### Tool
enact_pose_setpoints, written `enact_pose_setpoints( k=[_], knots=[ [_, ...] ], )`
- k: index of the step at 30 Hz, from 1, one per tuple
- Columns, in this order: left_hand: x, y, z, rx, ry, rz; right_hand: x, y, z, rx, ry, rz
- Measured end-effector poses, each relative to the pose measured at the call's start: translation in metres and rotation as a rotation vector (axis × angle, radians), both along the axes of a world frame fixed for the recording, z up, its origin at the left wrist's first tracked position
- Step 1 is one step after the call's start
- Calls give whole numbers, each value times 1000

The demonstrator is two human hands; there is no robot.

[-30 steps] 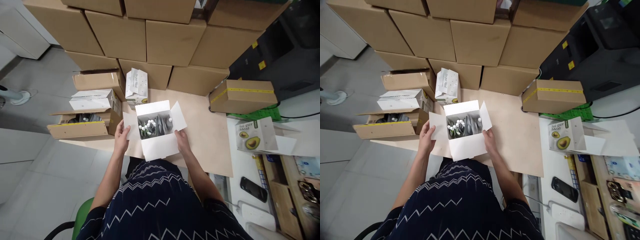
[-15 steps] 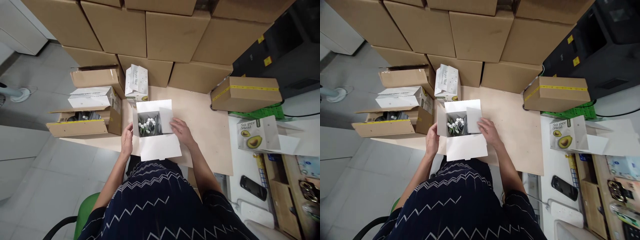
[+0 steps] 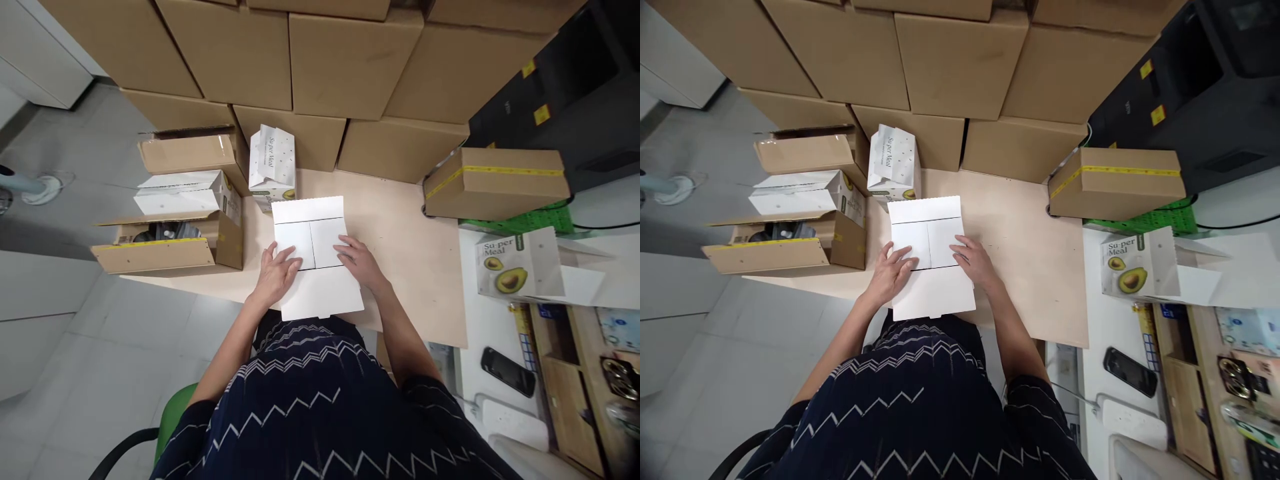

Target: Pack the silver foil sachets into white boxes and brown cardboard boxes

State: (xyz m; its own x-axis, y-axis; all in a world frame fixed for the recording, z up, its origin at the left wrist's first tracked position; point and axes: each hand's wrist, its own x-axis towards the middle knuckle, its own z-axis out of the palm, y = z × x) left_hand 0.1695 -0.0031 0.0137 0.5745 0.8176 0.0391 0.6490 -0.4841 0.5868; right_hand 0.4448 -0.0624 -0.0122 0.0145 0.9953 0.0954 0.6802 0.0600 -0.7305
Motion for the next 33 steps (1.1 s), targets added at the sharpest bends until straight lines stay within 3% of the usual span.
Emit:
enact_pose_setpoints(
  k=[5, 8, 11, 13, 16, 18, 22, 28, 33],
  knots=[
    [16, 18, -9, 112, 11, 109, -4, 21, 1, 34, -6, -106],
    [21, 35, -16, 120, -13, 253, -1, 48, 2, -23, 23, -225],
    [20, 53, -27, 54, -95, 472, 6, 74, -2, -103, 215, -346],
    [16, 65, -35, -66, -206, 529, 9, 86, -9, -170, 460, -282],
    [10, 77, -47, -303, -368, 462, 12, 94, -25, -182, 802, -174],
    [7, 80, -51, -368, -429, 388, 15, 92, -35, -130, 894, -183],
    [2, 77, -53, -162, -432, 267, 25, 81, -42, -106, 871, -103],
    [-16, 65, -37, 164, -91, 124, 42, 57, -28, -183, 548, -34],
    [-34, 57, -12, 182, 177, -136, 50, 39, -14, -93, 8, 169]
  ],
)
